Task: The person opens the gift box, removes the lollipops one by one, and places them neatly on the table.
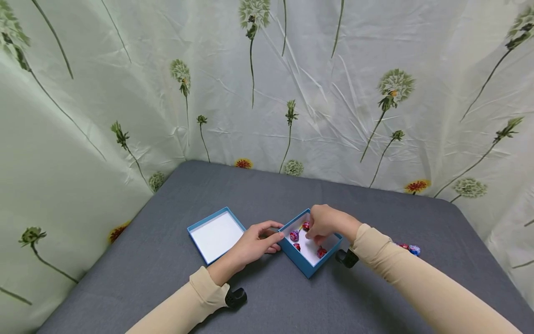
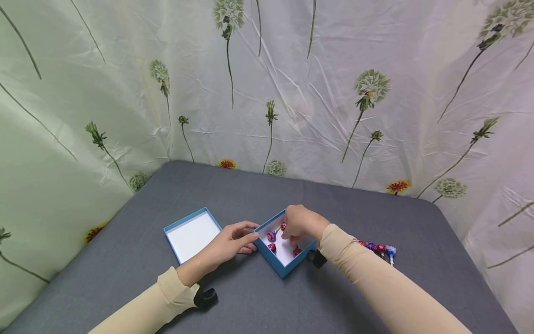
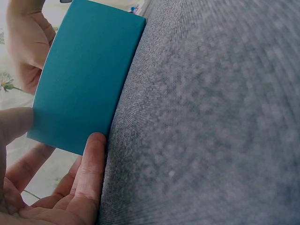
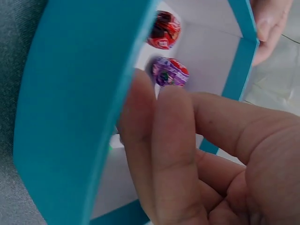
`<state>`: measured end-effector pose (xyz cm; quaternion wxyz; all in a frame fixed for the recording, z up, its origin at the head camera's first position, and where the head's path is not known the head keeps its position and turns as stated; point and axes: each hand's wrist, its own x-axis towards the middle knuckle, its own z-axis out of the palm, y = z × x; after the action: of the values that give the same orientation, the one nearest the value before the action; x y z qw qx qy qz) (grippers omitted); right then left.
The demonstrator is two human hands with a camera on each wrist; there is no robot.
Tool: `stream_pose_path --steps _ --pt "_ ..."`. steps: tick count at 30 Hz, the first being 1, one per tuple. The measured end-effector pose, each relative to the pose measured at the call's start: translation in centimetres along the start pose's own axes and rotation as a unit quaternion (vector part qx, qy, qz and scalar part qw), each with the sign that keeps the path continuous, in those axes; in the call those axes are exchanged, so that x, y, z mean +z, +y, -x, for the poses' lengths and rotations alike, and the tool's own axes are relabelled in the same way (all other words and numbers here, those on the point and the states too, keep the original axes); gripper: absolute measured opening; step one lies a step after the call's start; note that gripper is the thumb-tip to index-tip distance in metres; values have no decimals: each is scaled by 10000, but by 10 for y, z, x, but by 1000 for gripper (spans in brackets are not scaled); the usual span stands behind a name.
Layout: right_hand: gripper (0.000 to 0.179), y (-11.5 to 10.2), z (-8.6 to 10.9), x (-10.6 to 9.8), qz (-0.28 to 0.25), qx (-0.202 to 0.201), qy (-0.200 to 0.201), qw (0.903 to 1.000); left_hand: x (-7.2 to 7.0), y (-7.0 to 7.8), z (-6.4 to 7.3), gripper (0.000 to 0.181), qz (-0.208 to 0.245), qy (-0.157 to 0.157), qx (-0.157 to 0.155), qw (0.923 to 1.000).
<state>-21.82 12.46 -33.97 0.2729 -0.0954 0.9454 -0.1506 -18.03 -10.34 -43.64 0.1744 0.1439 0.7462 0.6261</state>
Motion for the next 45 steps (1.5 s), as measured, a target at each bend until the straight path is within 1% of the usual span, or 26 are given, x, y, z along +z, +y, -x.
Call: stream_pose_path --steps 4,9,14,21,26,36,45 --pt "21 1 -2 4 74 41 -3 10000 0 0 -1 41 -13 -9 6 10000" --pt "22 1 -1 7 84 -36 129 9999 1 1 0 41 -52 3 -4 10000" --pt "21 2 -1 9 -33 -132 205 9997 1 2 -1 41 -11 3 11 10000" --pt "19 2 -3 13 -184 -10 235 9996 0 0 -1 42 -36 72 -41 10000" --pt "21 3 -4 18 -272 -35 368 9989 0 -1 -1 42 -76 66 -51 9999" --pt "24 2 -8 27 2 -19 672 9977 0 -1 1 41 -116 66 -61 9999" --pt "30 -3 -9 30 21 -9 794 9968 0 -2 1 41 -41 43 -50 10000"
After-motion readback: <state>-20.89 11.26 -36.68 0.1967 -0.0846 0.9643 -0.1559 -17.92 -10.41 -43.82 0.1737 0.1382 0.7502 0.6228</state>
